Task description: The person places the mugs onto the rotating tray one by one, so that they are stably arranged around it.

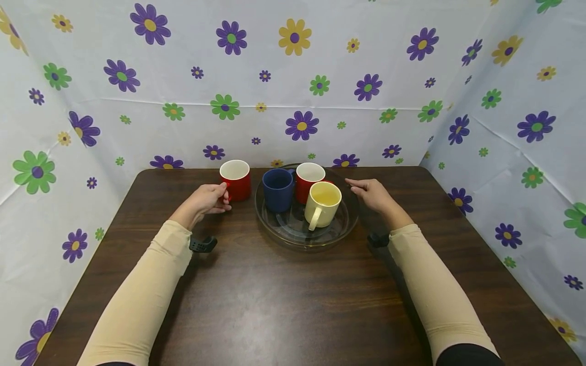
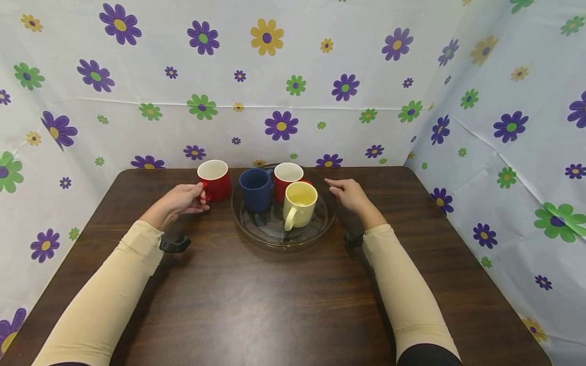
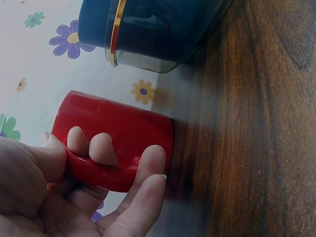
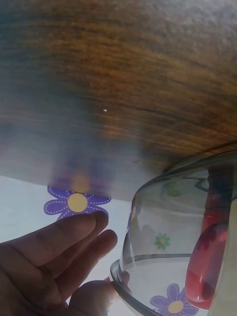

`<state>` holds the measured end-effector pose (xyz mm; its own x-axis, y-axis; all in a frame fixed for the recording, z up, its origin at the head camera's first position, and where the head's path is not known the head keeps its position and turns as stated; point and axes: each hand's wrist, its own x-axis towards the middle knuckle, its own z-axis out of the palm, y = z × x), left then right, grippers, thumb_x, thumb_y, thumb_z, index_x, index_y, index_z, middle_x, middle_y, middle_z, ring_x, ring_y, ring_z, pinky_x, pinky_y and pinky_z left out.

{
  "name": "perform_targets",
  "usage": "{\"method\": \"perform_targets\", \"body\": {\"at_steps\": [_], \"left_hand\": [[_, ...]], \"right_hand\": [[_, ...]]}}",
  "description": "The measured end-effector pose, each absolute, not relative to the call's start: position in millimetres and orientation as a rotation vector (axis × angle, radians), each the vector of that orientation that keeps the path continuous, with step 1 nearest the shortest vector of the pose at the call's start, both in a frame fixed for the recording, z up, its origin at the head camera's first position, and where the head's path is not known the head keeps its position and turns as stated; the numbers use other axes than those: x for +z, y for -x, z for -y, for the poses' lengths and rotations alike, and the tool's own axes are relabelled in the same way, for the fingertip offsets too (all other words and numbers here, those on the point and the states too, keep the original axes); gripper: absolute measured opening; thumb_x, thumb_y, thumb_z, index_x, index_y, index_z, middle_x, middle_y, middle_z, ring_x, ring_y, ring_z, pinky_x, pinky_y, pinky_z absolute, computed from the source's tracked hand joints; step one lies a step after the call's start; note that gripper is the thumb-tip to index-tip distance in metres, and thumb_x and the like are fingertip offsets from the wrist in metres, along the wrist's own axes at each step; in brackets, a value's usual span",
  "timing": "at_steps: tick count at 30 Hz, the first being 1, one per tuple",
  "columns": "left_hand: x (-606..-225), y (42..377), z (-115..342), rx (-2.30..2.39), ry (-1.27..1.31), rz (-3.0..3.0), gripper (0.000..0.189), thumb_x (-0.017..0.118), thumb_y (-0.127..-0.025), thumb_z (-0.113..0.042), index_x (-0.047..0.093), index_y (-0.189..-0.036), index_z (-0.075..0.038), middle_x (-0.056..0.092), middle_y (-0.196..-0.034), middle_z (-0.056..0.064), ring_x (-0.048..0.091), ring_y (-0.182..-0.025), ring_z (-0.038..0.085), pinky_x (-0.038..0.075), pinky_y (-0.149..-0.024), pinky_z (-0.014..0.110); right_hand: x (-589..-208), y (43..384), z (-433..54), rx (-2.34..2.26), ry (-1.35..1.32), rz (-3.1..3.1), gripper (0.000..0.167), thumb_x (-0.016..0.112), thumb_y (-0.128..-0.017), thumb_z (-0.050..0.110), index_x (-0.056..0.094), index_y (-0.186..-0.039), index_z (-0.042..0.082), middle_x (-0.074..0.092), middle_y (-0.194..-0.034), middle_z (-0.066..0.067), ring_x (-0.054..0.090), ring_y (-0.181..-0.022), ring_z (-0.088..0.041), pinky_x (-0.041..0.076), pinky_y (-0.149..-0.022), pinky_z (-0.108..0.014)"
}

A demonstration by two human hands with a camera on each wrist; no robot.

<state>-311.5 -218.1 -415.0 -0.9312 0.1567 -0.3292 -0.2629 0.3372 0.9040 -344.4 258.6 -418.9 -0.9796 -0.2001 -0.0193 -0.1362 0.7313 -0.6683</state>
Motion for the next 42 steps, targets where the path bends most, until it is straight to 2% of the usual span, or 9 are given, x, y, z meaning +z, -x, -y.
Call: {"method": "perform_targets", "body": {"at_steps": [4, 6, 8, 11, 14, 26, 31, 35, 42], "left_hand": [[-415, 311, 218, 1.617, 0.096, -2.25, 0.044, 0.036, -0.11, -0.039, 0.054, -0.105, 0.001, 0.059, -0.095, 0.01, 0.068, -0.103, 0.028, 0.055, -0.098, 0.038], [-415, 311, 217, 1.619, 0.102, -2.249, 0.043, 0.036, -0.11, -0.039, 0.054, -0.105, 0.0, 0.058, -0.095, 0.01, 0.068, -0.102, 0.028, 0.055, -0.097, 0.038], [-415, 311, 217, 1.626, 0.111, -2.244, 0.044, 0.037, -0.11, -0.039, 0.054, -0.105, 0.0, 0.059, -0.095, 0.01, 0.068, -0.101, 0.027, 0.055, -0.096, 0.038], [-415, 311, 217, 1.63, 0.114, -2.239, 0.044, 0.037, -0.11, -0.04, 0.054, -0.106, 0.001, 0.058, -0.095, 0.01, 0.068, -0.1, 0.026, 0.055, -0.097, 0.038], [-414, 311, 216, 1.633, 0.112, -2.239, 0.045, 0.037, -0.11, -0.041, 0.054, -0.107, 0.001, 0.058, -0.095, 0.009, 0.068, -0.101, 0.027, 0.054, -0.099, 0.039], [-416, 312, 217, 1.616, 0.08, -2.27, 0.045, 0.035, -0.111, -0.039, 0.054, -0.105, 0.002, 0.059, -0.092, 0.008, 0.07, -0.097, 0.024, 0.058, -0.091, 0.034], [-417, 313, 218, 1.638, 0.083, -2.245, 0.045, 0.035, -0.111, -0.04, 0.054, -0.102, -0.001, 0.058, -0.091, 0.007, 0.07, -0.095, 0.023, 0.057, -0.092, 0.036], [-416, 313, 218, 1.641, 0.099, -2.228, 0.045, 0.036, -0.11, -0.042, 0.054, -0.103, -0.001, 0.057, -0.095, 0.008, 0.069, -0.098, 0.024, 0.055, -0.097, 0.038], [-413, 313, 217, 1.635, 0.09, -2.232, 0.043, 0.036, -0.11, -0.041, 0.054, -0.096, -0.004, 0.056, -0.093, 0.007, 0.069, -0.096, 0.023, 0.058, -0.091, 0.033]], "right_hand": [[-420, 347, -259, -1.104, 0.313, -2.841, 0.039, 0.052, -0.107, 0.015, 0.056, -0.145, 0.011, 0.055, -0.078, -0.01, 0.05, -0.074, -0.023, 0.045, -0.071, -0.035], [-420, 348, -260, -1.129, 0.33, -2.825, 0.039, 0.052, -0.107, 0.015, 0.055, -0.146, 0.011, 0.062, -0.087, -0.015, 0.053, -0.078, -0.024, 0.048, -0.073, -0.034], [-421, 349, -262, -1.202, 0.329, -2.777, 0.041, 0.05, -0.108, 0.015, 0.052, -0.149, 0.01, 0.068, -0.109, -0.02, 0.059, -0.09, -0.026, 0.054, -0.081, -0.036], [-420, 346, -266, -1.336, 0.308, -2.665, 0.046, 0.048, -0.108, 0.017, 0.045, -0.154, 0.01, 0.056, -0.144, -0.021, 0.061, -0.118, -0.035, 0.054, -0.099, -0.045], [-415, 337, -270, -1.416, 0.281, -2.564, 0.05, 0.048, -0.108, 0.019, 0.039, -0.157, 0.012, 0.044, -0.156, -0.018, 0.049, -0.136, -0.039, 0.046, -0.106, -0.051], [-411, 296, -275, -1.337, 0.439, -2.481, 0.07, 0.059, -0.104, 0.016, 0.02, -0.162, 0.005, 0.009, -0.169, -0.018, 0.029, -0.148, -0.043, 0.038, -0.111, -0.053], [-412, 289, -271, -1.261, 0.45, -2.514, 0.076, 0.062, -0.103, 0.022, 0.017, -0.163, 0.008, 0.006, -0.169, -0.018, 0.024, -0.148, -0.047, 0.031, -0.115, -0.059], [-412, 290, -269, -1.234, 0.443, -2.534, 0.077, 0.062, -0.103, 0.022, 0.015, -0.163, 0.009, 0.005, -0.169, -0.018, 0.025, -0.147, -0.049, 0.03, -0.115, -0.059], [-415, 293, -271, -1.233, 0.448, -2.529, 0.074, 0.06, -0.104, 0.02, 0.017, -0.163, 0.01, 0.005, -0.169, -0.016, 0.024, -0.148, -0.047, 0.029, -0.116, -0.056]]}}
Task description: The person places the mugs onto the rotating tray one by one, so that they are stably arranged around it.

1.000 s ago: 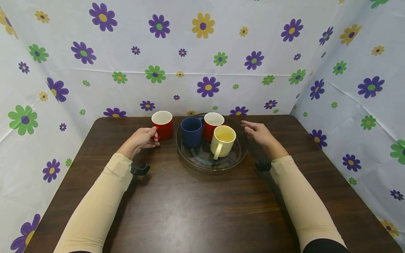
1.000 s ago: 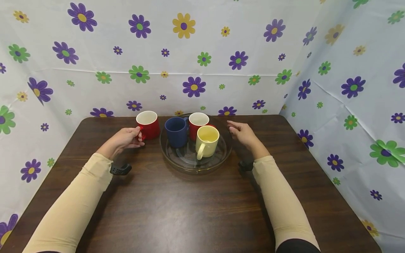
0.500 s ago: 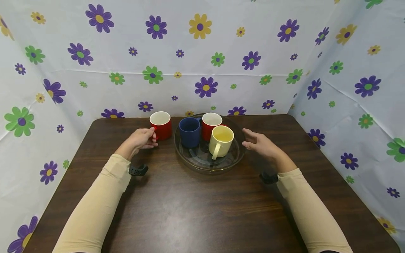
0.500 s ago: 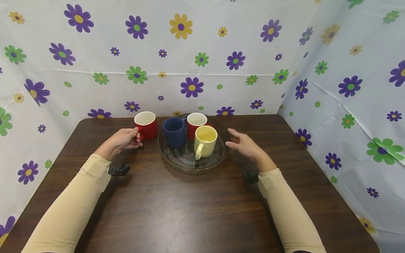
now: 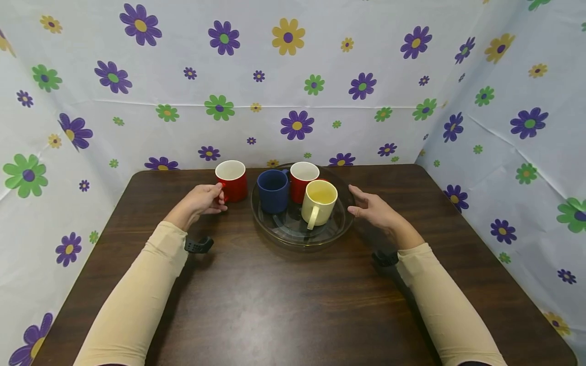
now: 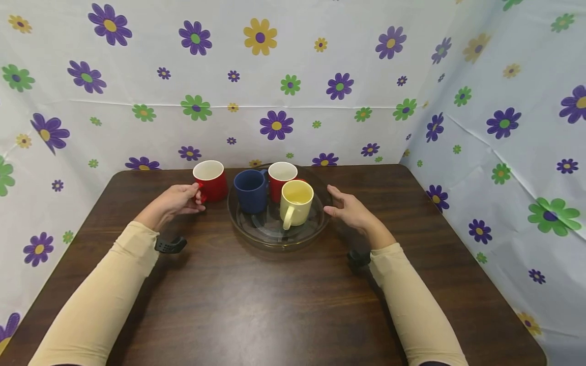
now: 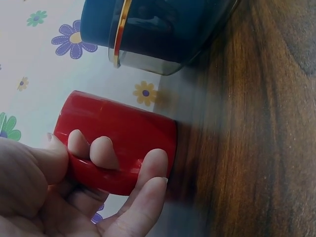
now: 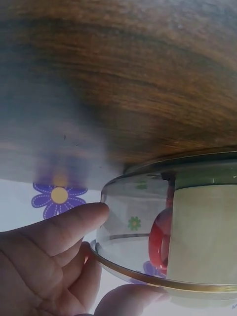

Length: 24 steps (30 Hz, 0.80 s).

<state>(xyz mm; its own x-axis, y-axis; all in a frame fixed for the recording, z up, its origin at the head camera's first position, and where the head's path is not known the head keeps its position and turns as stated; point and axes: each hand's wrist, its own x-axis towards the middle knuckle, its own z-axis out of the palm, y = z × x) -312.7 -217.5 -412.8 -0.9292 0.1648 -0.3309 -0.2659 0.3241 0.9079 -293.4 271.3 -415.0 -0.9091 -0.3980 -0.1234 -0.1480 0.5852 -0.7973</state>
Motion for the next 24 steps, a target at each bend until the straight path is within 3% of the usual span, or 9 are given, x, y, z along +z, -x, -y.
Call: {"method": "perform_targets", "body": {"at_steps": [9, 24], "left_hand": [[-413.3, 314.9, 221.0, 1.718, 0.063, -2.186, 0.041, 0.037, -0.111, -0.036, 0.053, -0.088, -0.006, 0.055, -0.086, 0.006, 0.069, -0.083, 0.018, 0.06, -0.081, 0.028], [-409.3, 311.6, 224.7, 1.726, 0.071, -2.176, 0.038, 0.039, -0.11, -0.034, 0.054, -0.091, -0.005, 0.055, -0.087, 0.007, 0.07, -0.087, 0.02, 0.059, -0.087, 0.034]], "right_hand": [[-414.8, 299.9, -270.2, -1.254, 0.452, -2.504, 0.073, 0.059, -0.104, 0.017, 0.016, -0.163, 0.01, 0.004, -0.169, -0.015, 0.025, -0.148, -0.047, 0.031, -0.115, -0.057], [-416.6, 300.3, -271.4, -1.287, 0.439, -2.47, 0.071, 0.056, -0.105, 0.013, 0.016, -0.163, 0.01, 0.003, -0.169, -0.016, 0.026, -0.147, -0.048, 0.036, -0.111, -0.055]]}}
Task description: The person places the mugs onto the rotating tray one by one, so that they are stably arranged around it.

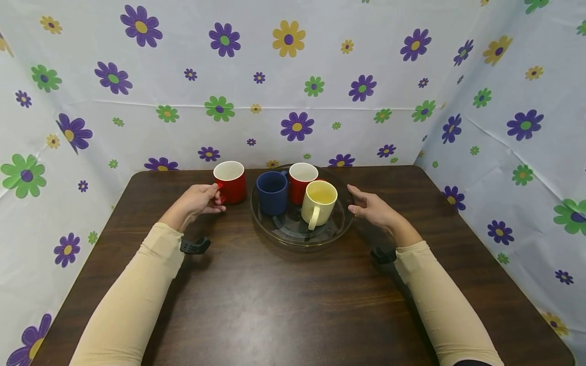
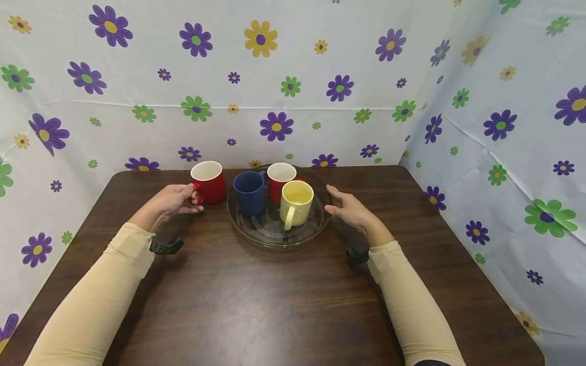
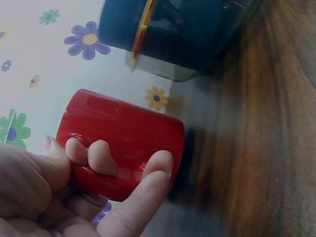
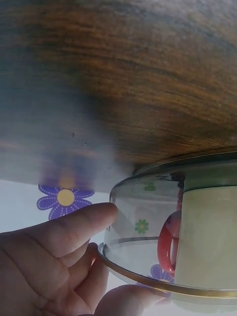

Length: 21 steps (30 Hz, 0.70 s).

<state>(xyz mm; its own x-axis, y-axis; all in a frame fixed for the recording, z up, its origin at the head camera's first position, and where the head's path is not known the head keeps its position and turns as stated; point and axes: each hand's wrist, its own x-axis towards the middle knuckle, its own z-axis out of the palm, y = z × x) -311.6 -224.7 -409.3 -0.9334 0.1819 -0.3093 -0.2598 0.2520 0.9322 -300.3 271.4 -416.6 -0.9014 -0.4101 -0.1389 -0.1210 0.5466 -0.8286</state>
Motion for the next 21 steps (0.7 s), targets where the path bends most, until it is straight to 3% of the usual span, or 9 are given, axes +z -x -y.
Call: {"method": "perform_targets", "body": {"at_steps": [9, 14, 21], "left_hand": [[-401, 308, 228, 1.704, 0.043, -2.211, 0.038, 0.041, -0.11, -0.035, 0.055, -0.095, -0.002, 0.055, -0.091, 0.009, 0.071, -0.092, 0.024, 0.056, -0.094, 0.04], [-396, 305, 232, 1.691, 0.006, -2.241, 0.04, 0.041, -0.109, -0.036, 0.054, -0.098, 0.0, 0.055, -0.093, 0.01, 0.071, -0.096, 0.026, 0.054, -0.097, 0.042], [-387, 303, 239, 1.715, -0.048, -2.236, 0.035, 0.041, -0.11, -0.03, 0.052, -0.093, -0.002, 0.053, -0.09, 0.009, 0.072, -0.089, 0.022, 0.055, -0.096, 0.044]], "right_hand": [[-415, 303, -272, -1.286, 0.438, -2.463, 0.07, 0.054, -0.105, 0.01, 0.015, -0.163, 0.009, 0.002, -0.169, -0.016, 0.042, -0.139, -0.046, 0.042, -0.108, -0.053], [-415, 306, -272, -1.266, 0.45, -2.457, 0.069, 0.053, -0.106, 0.009, 0.014, -0.163, 0.01, 0.001, -0.169, -0.016, 0.034, -0.144, -0.045, 0.042, -0.108, -0.052], [-414, 311, -271, -1.274, 0.448, -2.424, 0.068, 0.051, -0.106, 0.008, 0.013, -0.163, 0.009, -0.001, -0.169, -0.016, 0.029, -0.146, -0.046, 0.043, -0.107, -0.051]]}}
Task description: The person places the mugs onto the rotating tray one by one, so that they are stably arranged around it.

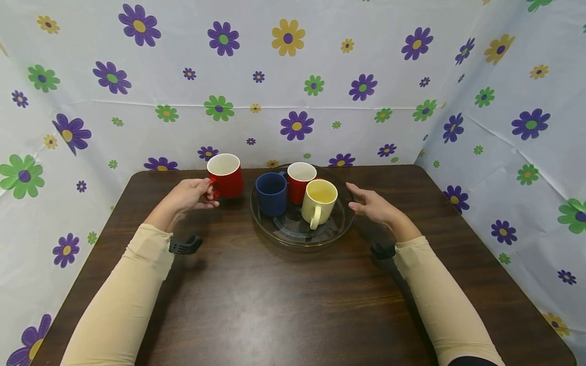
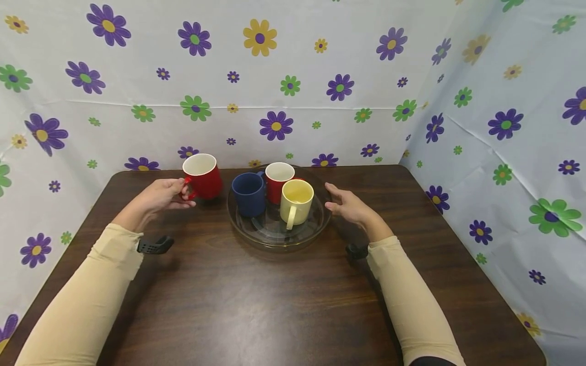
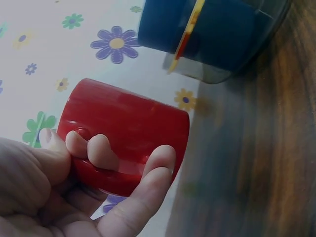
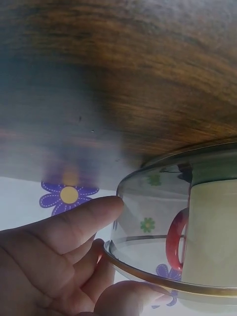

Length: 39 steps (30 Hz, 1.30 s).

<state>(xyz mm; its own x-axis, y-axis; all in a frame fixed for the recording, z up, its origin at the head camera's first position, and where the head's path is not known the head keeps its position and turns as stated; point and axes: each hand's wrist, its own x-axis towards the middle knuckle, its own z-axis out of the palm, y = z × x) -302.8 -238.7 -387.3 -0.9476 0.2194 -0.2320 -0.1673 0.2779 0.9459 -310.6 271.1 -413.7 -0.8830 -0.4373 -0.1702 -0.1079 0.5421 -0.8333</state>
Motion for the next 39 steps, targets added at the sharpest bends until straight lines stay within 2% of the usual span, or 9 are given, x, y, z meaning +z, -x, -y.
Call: {"method": "perform_targets", "body": {"at_steps": [5, 13, 22, 35, 39], "left_hand": [[-377, 297, 246, 1.677, -0.056, -2.275, 0.036, 0.042, -0.109, -0.033, 0.053, -0.095, -0.002, 0.054, -0.091, 0.01, 0.072, -0.088, 0.019, 0.056, -0.094, 0.043], [-365, 289, 251, 1.666, -0.119, -2.294, 0.036, 0.042, -0.109, -0.032, 0.053, -0.092, -0.002, 0.055, -0.087, 0.008, 0.073, -0.086, 0.018, 0.06, -0.081, 0.03], [-355, 282, 250, 1.657, -0.167, -2.304, 0.036, 0.041, -0.11, -0.031, 0.052, -0.091, -0.003, 0.055, -0.087, 0.008, 0.073, -0.086, 0.017, 0.061, -0.081, 0.031], [-341, 269, 248, 1.625, -0.301, -2.336, 0.034, 0.04, -0.111, -0.025, 0.05, -0.09, 0.001, 0.052, -0.086, 0.009, 0.073, -0.087, 0.017, 0.06, -0.081, 0.029], [-338, 266, 244, 1.628, -0.321, -2.318, 0.035, 0.041, -0.111, -0.024, 0.051, -0.088, 0.0, 0.052, -0.085, 0.009, 0.074, -0.086, 0.018, 0.06, -0.082, 0.032]], "right_hand": [[-414, 313, -272, -1.264, 0.443, -2.415, 0.068, 0.05, -0.107, 0.008, 0.013, -0.163, 0.011, -0.002, -0.169, -0.016, 0.023, -0.149, -0.045, 0.043, -0.107, -0.049], [-415, 316, -273, -1.286, 0.446, -2.387, 0.068, 0.049, -0.107, 0.006, 0.012, -0.163, 0.011, -0.003, -0.169, -0.015, 0.018, -0.151, -0.044, 0.043, -0.106, -0.049], [-413, 318, -271, -1.271, 0.426, -2.393, 0.068, 0.049, -0.107, 0.006, 0.013, -0.164, 0.012, -0.002, -0.169, -0.015, 0.018, -0.151, -0.044, 0.041, -0.108, -0.053], [-412, 318, -271, -1.271, 0.433, -2.385, 0.067, 0.048, -0.107, 0.006, 0.012, -0.164, 0.013, -0.002, -0.17, -0.015, 0.017, -0.151, -0.044, 0.041, -0.108, -0.054], [-413, 318, -272, -1.279, 0.407, -2.373, 0.067, 0.047, -0.107, 0.005, 0.013, -0.164, 0.015, -0.003, -0.17, -0.014, 0.017, -0.151, -0.044, 0.04, -0.109, -0.054]]}}
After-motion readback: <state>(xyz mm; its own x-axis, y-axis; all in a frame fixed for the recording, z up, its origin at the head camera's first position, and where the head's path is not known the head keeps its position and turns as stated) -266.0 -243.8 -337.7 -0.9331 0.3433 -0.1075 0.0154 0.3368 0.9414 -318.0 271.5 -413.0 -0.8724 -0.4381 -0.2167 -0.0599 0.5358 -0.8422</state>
